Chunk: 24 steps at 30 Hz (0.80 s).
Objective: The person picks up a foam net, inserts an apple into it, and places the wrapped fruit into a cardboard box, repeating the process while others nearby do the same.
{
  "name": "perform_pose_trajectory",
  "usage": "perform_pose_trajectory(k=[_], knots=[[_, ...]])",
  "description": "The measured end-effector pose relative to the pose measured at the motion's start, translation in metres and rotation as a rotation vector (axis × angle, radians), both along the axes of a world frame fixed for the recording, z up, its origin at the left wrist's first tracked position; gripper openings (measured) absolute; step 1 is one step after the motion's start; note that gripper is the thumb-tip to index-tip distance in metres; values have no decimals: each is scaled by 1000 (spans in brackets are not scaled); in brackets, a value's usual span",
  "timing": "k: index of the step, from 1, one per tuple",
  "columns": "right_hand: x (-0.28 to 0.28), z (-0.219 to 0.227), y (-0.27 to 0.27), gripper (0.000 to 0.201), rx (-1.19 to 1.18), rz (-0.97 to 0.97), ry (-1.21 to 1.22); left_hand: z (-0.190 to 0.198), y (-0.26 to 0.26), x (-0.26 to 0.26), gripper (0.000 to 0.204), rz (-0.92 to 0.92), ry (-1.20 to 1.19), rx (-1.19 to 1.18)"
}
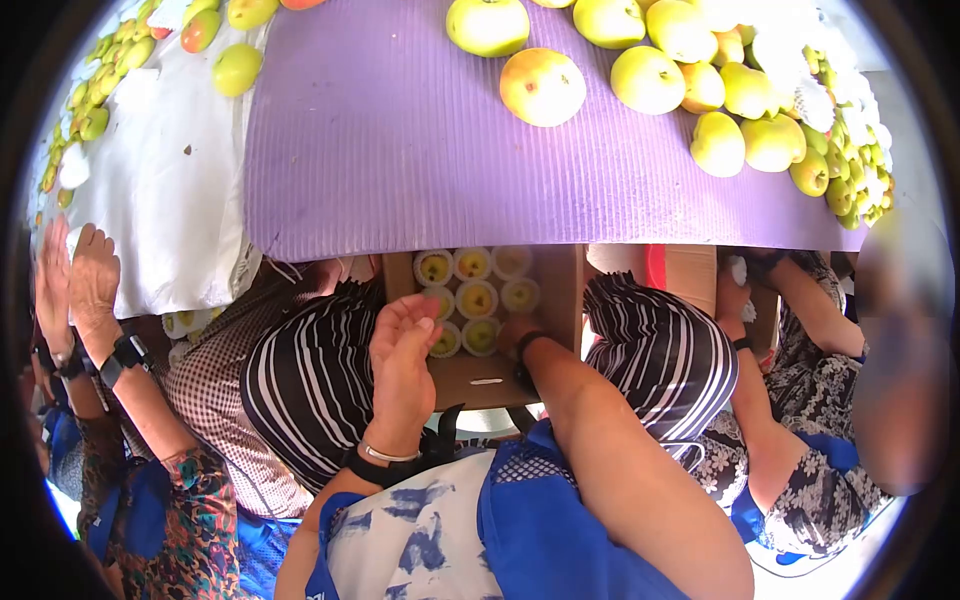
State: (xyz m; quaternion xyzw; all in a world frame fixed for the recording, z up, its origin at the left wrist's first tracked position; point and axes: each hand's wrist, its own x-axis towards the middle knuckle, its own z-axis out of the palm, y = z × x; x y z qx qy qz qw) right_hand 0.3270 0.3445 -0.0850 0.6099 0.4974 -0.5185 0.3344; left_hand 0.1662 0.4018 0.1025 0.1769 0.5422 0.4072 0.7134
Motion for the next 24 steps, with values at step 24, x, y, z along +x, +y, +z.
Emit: perform_pose_trajectory(k=[24], knots=[[10,-25,-14,52,186,-328,-77,-4,1,7,22,-97,-74,-34]])
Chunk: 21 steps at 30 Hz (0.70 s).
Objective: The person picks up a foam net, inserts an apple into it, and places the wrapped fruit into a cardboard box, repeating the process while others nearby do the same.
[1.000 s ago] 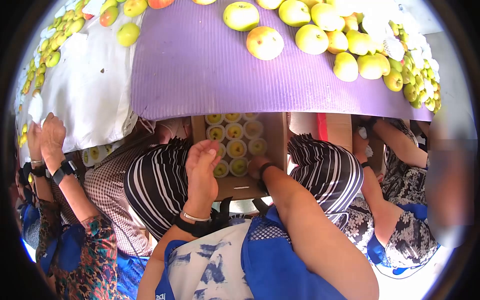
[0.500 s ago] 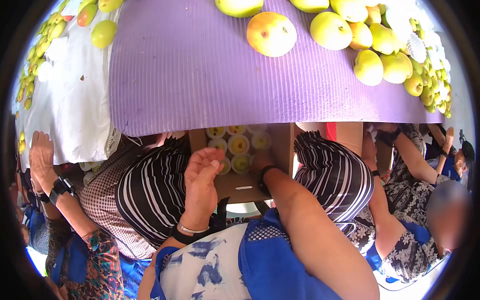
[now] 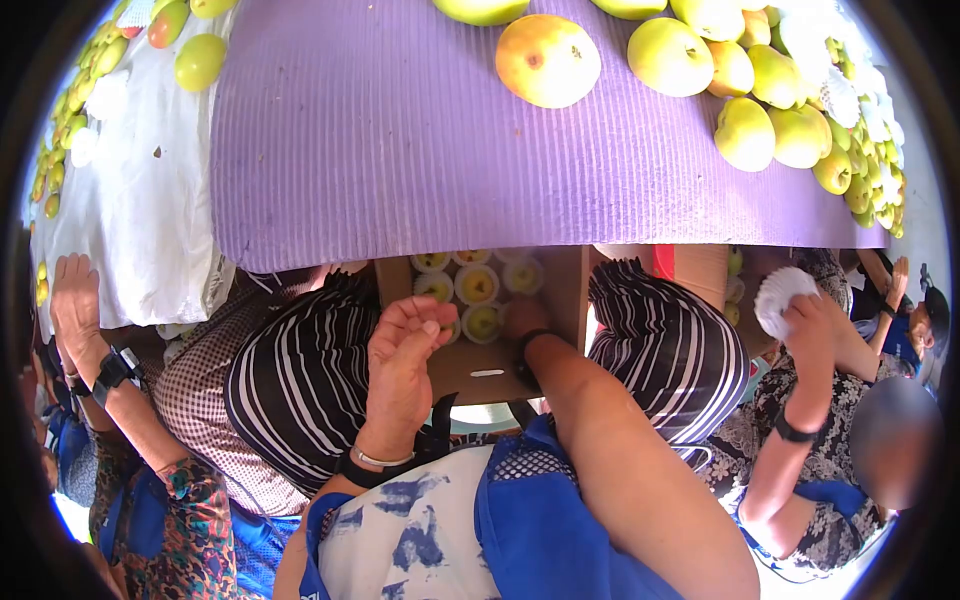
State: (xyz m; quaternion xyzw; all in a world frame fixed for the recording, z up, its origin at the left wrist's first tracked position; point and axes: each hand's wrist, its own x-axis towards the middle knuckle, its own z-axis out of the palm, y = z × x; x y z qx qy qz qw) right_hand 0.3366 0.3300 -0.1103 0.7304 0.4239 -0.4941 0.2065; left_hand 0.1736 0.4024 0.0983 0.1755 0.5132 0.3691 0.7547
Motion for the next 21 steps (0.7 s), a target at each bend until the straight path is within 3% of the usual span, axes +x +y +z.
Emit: perform_pose_trajectory(k=[6,8,12,17,18,20,21], knots=[[-1,-7,-6,42,243,52,57,1,1,1,21,-30,7,5],[4,-21,-17,42,454,134,30,1,1,2,21,-38,-6,12],[12,-43,-28,41,472,230,44,4,-1,4,21,-42,-21,19],[8,-31,-21,38,672,201,165,6,-3,1,21,-76,-17,34],[11,-23,-16,38,673,205,163,6,-4,0,21,-74,-19,36],[9,36,19,31,163,307,135,7,-4,0,21,-79,-16,44],[12,34,21,31,165,311,132,7,-5,-1,21,-76,-19,46]])
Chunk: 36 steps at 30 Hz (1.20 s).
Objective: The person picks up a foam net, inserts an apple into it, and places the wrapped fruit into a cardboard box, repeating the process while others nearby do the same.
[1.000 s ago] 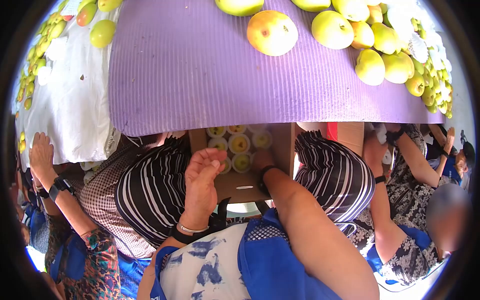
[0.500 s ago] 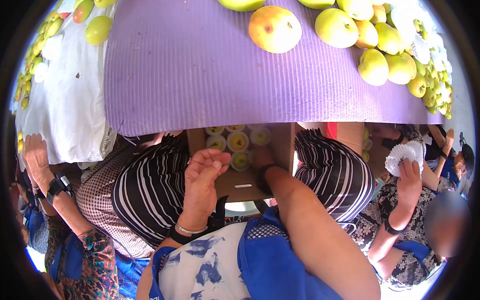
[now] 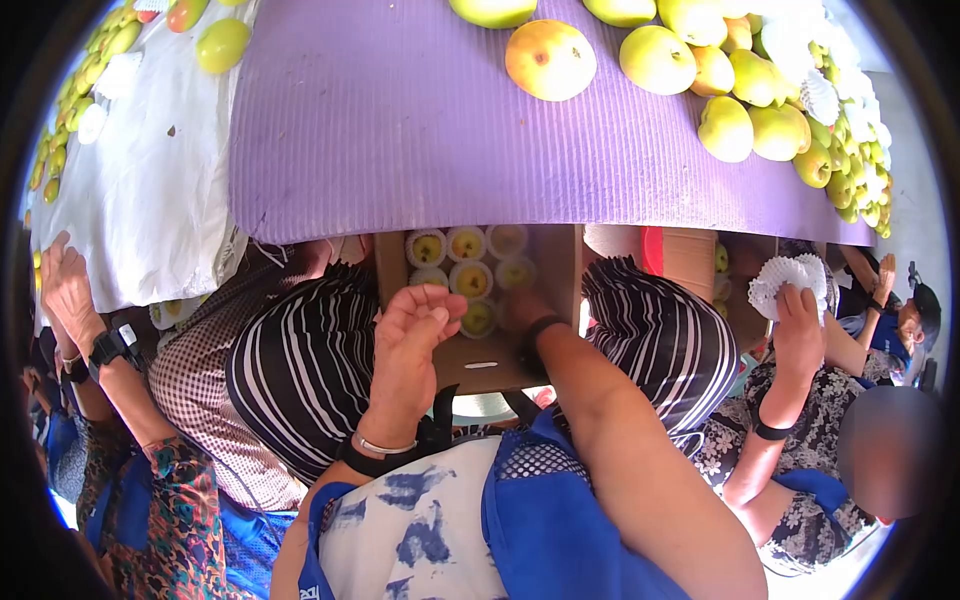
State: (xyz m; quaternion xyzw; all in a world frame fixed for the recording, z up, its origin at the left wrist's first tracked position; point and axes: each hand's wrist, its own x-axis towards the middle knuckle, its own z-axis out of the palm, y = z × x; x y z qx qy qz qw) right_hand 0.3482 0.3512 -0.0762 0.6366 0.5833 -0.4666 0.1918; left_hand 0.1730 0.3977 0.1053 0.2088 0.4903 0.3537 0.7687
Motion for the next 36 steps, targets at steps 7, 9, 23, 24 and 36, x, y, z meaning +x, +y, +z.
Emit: perform_pose_trajectory(k=[7,9,23,24,36], knots=[[11,-86,-51,27,22,207,130,0,0,1,21,-11,11,-13],[12,-85,-51,27,1,218,148,0,1,2,21,-15,32,-24],[-39,58,22,25,83,351,77,-4,-8,11,16,27,-20,-6],[-44,71,25,25,91,364,68,-6,-10,11,16,23,-35,25],[38,332,110,17,970,-136,188,-27,-15,12,13,186,-13,-53]])
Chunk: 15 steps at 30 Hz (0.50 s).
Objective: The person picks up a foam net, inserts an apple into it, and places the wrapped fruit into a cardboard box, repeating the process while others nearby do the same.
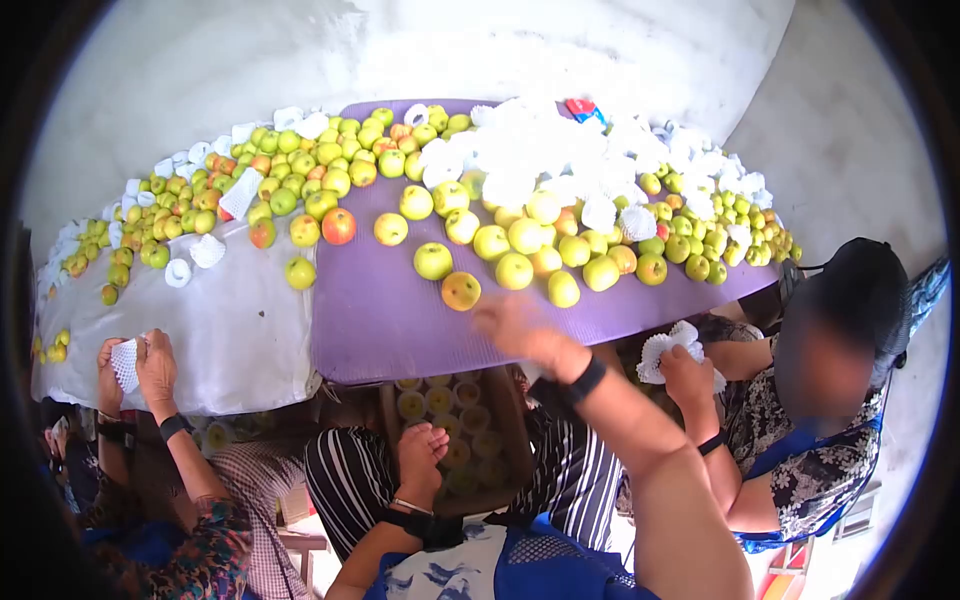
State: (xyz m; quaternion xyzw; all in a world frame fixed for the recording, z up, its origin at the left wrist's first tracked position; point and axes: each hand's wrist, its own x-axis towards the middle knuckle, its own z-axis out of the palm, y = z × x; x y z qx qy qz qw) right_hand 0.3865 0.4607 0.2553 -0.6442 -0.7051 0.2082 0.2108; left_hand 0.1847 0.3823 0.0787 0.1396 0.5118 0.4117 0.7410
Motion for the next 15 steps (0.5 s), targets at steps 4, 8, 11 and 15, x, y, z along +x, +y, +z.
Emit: perform_pose_trajectory(k=[4,8,11,15], knots=[[42,-2,74,23,394,-44,-401,5,2,1,13,-66,-21,-12],[36,3,117,38,271,-353,-559,2,4,2,13,-94,-8,11],[38,0,138,43,145,-482,-572,2,6,0,13,-110,-6,32],[71,-27,167,44,221,-467,-455,7,5,-4,16,-101,-32,51]])
